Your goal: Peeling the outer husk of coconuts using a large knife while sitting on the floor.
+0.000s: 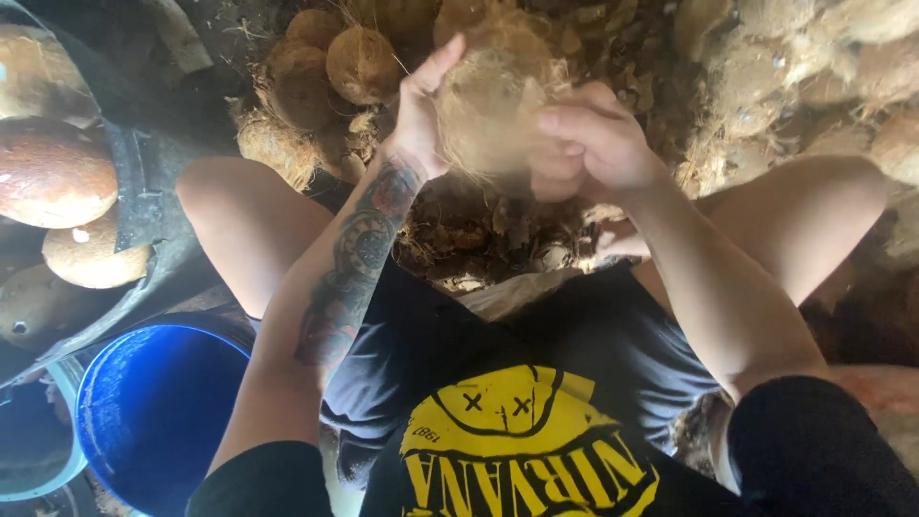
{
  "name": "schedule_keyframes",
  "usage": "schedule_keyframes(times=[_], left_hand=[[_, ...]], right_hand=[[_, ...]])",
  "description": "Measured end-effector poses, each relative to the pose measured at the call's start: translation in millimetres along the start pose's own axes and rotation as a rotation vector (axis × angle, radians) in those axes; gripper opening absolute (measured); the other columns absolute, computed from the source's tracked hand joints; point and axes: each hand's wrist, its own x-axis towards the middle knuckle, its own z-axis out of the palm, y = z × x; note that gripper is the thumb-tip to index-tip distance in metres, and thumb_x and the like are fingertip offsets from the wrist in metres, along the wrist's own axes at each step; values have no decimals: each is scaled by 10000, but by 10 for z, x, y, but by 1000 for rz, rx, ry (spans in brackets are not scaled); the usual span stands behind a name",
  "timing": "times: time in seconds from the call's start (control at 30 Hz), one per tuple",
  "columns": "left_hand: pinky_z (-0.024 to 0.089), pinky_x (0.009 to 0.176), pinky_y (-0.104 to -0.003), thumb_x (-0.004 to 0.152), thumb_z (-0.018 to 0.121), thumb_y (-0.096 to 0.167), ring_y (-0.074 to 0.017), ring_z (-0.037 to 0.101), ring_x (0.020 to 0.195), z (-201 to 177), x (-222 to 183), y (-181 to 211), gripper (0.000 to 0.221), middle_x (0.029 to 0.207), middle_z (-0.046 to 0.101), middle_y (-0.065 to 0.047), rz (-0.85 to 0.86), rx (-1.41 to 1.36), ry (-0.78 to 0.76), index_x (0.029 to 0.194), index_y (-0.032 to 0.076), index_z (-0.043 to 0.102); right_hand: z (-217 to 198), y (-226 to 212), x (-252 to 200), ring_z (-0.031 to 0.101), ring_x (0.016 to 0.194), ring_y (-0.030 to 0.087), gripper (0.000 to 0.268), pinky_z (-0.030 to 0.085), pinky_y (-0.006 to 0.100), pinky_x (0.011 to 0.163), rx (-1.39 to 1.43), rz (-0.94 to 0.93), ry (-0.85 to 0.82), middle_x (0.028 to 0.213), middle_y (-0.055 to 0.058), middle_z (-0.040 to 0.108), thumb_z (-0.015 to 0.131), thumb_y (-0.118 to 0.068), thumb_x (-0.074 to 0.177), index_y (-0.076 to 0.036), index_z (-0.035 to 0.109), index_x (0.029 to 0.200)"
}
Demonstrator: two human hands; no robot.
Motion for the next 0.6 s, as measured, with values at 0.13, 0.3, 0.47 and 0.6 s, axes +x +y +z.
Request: schedule_keyframes(times=[0.13, 0.3, 0.47, 0.6], left_hand=[[520, 978, -511, 867, 696, 491, -299, 653, 1122, -129, 33, -44, 591, 1251, 693, -152, 35, -22, -120, 1261, 49, 689], [504, 1063, -585, 871, 734, 496, -325, 693, 1162, -89, 90, -165, 643, 1243, 736, -175, 269, -10, -74, 1295, 14, 712], [525, 1047, -575, 965, 746, 498, -343, 613, 1185, -165, 241, -291, 703, 1281, 564, -195, 725, 34, -88, 1384, 22, 443], [189, 1291, -589, 959, 670, 549, -368, 425, 1502, -154, 234, -378, 657, 1511, 537, -183, 837, 218, 147, 1369, 49, 554]], right_hand=[[32, -75, -38, 248, 448, 77, 368, 259, 204, 408, 83, 53, -14, 604, -39, 282, 342, -46, 1096, -159, 383, 749], [-167, 65, -169, 277, 425, 72, 425, 295, 234, 395, -306, -99, 176, 576, -66, 320, 356, -157, 1138, -183, 391, 715], [-183, 186, -111, 309, 437, 91, 588, 248, 257, 356, -1756, -8, 701, 674, -25, 463, 828, -515, 1080, -80, 474, 901], [-152, 240, 17, 481, 441, 175, 620, 395, 295, 374, -1770, 80, 783, 674, 40, 578, 559, -529, 1153, 91, 527, 1158]])
